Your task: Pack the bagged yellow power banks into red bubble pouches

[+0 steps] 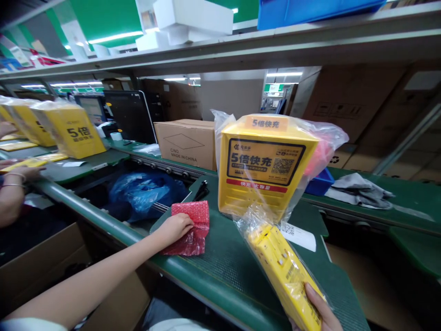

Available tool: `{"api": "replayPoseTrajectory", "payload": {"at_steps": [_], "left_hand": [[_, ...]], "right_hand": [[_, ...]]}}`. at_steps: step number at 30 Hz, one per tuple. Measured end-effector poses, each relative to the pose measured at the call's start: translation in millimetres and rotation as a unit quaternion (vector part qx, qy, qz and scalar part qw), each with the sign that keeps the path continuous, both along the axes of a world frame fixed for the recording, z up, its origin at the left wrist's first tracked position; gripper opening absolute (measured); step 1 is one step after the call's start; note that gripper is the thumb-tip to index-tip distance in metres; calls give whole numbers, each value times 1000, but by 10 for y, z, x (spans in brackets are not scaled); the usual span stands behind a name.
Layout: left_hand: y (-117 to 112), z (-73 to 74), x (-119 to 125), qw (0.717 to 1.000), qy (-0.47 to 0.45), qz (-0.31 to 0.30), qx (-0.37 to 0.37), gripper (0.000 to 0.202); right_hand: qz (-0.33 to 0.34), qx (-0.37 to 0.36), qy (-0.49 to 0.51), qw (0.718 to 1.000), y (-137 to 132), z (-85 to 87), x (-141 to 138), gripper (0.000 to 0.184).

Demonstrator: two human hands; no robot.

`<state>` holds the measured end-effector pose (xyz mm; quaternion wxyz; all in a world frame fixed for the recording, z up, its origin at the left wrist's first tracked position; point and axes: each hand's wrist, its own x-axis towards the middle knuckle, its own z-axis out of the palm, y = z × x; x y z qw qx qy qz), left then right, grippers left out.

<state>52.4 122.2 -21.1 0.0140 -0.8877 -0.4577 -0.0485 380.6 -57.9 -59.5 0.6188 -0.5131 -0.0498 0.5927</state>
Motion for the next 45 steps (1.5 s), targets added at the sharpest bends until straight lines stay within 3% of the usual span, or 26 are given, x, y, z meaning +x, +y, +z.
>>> {"api": "replayPoseTrajectory", "payload": {"at_steps": [4,7,11,13,15,18,21,24,27,29,33,35,36,39,41,43,45], "left_hand": [[19,107,78,999,-19,38,5,16],[-119,314,222,998,-30,45,29,18],[-490,670,558,994,-24,-39,99,17],[-647,708,744,991,8,-93,98,14],[-748,585,903,984,40,-153,82,12],[-821,226,1065,966,66,-240,74,9],[-822,-32,1155,954,58,-278,92,14],[-740,-52,1214,973,-4,-223,58,21],[-625,-15,1260,978,-135,-126,-94,19],[-575,-59,1286,954,-219,-79,-187,15],[-559,-264,1318,889,-358,-21,-286,17],[-564,-323,1326,850,-409,24,-330,23],[-566,-323,1330,841,-419,41,-341,26],[-581,-197,1355,850,-422,44,-312,28],[-621,-53,1385,879,-402,17,-256,26],[-688,73,1419,926,-334,-50,-168,24],[-762,141,1446,962,-236,-126,-63,25]], "right_hand": [[-31,-19,57,998,2,51,-25,35],[-69,-43,136,987,-7,81,-27,43],[-96,-46,160,981,-40,79,7,46],[-97,-25,131,986,-57,61,24,40],[-88,-1,93,992,-71,44,33,34],[-77,19,48,996,-99,51,42,31],[-79,31,30,996,-149,122,70,30],[-86,19,38,995,-205,243,82,32],[-109,10,39,993,-218,354,-4,41],[-90,33,17,995,-204,382,-117,46],[-19,45,-97,994,-193,282,-326,55],[-15,42,-257,965,-221,183,-354,56],[-14,52,-358,932,-241,136,-346,55],[-10,136,-605,784,-303,56,-265,45],[35,223,-658,718,-326,58,-210,39],[81,266,-660,698,-318,78,-187,37],[64,215,-633,741,-277,92,-207,39]]}}
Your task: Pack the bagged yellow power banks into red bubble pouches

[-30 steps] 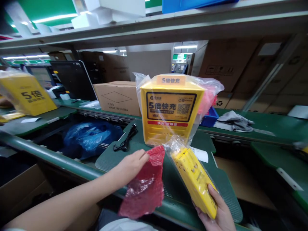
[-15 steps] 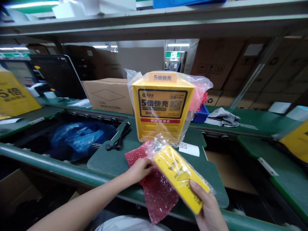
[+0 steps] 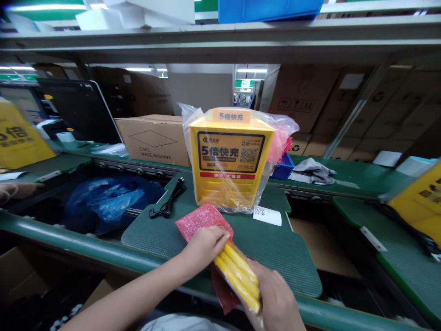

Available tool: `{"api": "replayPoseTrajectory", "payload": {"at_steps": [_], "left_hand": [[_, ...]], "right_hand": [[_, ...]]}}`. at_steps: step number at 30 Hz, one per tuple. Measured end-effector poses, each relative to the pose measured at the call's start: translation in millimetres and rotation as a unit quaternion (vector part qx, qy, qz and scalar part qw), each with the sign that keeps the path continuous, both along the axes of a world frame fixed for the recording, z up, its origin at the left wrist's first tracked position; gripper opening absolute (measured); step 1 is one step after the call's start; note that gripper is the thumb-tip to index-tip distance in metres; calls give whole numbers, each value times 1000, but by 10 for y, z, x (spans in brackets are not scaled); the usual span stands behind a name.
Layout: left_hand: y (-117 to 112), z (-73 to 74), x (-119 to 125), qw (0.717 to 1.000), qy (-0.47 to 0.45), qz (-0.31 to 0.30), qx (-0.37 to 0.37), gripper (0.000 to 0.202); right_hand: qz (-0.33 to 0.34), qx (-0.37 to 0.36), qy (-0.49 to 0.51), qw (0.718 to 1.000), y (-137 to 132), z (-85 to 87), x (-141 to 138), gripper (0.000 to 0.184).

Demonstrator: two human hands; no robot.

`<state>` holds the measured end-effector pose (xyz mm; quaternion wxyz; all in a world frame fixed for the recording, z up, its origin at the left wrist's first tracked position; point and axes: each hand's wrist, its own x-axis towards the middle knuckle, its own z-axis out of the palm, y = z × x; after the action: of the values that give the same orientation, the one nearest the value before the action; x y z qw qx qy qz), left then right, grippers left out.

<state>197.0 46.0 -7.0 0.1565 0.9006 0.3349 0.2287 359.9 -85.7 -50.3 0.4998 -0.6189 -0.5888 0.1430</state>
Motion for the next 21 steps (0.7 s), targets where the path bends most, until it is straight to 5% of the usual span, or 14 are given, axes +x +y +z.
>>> {"api": "replayPoseTrajectory", "payload": {"at_steps": [3,6,10,13,15,17,19,21], "left_hand": [[-61,15,40,982,60,-12,180,21],[-66,64,130,952,8,-15,305,16],[-171,222,233,913,-65,-43,400,11],[-320,225,136,917,-105,-65,379,8],[-352,167,15,929,-204,-41,306,16],[-285,127,-76,911,-383,31,152,49],[-152,144,-88,829,-544,74,-104,74],[-35,197,-17,709,-601,44,-367,74]], "right_hand": [[-137,-70,262,953,99,8,-106,55],[-115,-93,544,826,181,40,-282,66],[-51,-60,642,763,239,137,-509,62],[-44,-62,730,680,283,220,-565,58],[-60,-44,759,647,306,266,-563,59],[-73,-21,762,643,317,296,-575,61],[-74,-11,762,643,322,301,-629,62],[-58,-28,767,639,334,274,-726,61]]}}
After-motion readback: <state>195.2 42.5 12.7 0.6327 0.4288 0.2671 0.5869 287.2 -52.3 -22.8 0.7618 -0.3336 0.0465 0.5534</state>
